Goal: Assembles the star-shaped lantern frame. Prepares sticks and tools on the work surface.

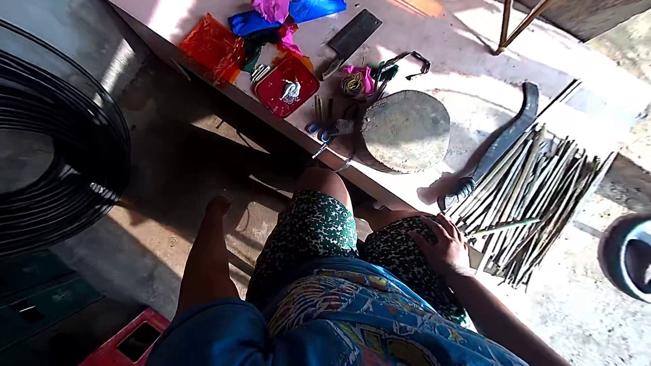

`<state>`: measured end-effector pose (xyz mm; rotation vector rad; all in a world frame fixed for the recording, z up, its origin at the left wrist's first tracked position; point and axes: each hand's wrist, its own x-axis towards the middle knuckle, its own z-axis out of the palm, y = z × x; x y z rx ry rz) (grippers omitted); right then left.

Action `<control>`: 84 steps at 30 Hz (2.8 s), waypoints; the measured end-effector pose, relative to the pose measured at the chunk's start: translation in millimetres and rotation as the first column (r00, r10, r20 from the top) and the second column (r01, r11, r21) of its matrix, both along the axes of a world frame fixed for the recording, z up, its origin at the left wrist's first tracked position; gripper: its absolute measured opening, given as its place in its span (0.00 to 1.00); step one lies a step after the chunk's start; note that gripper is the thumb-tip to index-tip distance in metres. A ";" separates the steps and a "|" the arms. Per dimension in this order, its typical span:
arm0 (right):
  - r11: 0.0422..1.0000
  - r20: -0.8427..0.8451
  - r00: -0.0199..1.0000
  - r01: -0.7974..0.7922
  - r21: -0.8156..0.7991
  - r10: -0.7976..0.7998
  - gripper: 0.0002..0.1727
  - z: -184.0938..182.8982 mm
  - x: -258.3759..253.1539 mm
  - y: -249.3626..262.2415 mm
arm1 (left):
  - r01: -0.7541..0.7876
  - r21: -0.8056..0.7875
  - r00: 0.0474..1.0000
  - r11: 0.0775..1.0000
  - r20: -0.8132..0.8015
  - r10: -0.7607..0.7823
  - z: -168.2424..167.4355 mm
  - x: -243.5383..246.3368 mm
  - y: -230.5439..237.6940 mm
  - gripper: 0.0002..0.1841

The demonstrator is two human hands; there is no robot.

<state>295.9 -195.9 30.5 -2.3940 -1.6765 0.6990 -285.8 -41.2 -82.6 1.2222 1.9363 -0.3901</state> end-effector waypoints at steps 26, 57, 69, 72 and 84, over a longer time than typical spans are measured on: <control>1.000 0.018 1.000 -0.019 0.021 0.019 0.41 31.4 -8.5 -16.3 | 0.132 0.205 0.983 0.970 0.095 -0.154 95.0 115.4 73.0 0.17; 1.000 -0.055 0.998 0.000 -0.026 -0.001 0.42 17.9 -0.7 -3.5 | 0.222 0.208 0.964 0.952 0.101 -0.247 126.9 126.9 55.9 0.21; 0.999 -0.070 0.997 0.013 -0.038 -0.015 0.41 21.8 1.7 -0.7 | -0.029 -0.040 0.998 0.999 -0.051 0.027 74.1 52.4 -16.0 0.21; 0.998 -0.074 0.997 -0.002 -0.068 -0.003 0.41 24.9 2.6 1.0 | -0.041 -0.043 0.998 0.998 -0.054 0.038 74.8 47.8 -23.4 0.21; 0.996 -0.205 0.977 -0.073 -0.056 0.060 0.42 22.5 0.0 9.8 | 0.129 0.392 0.915 0.911 0.307 -0.262 141.1 163.7 40.8 0.19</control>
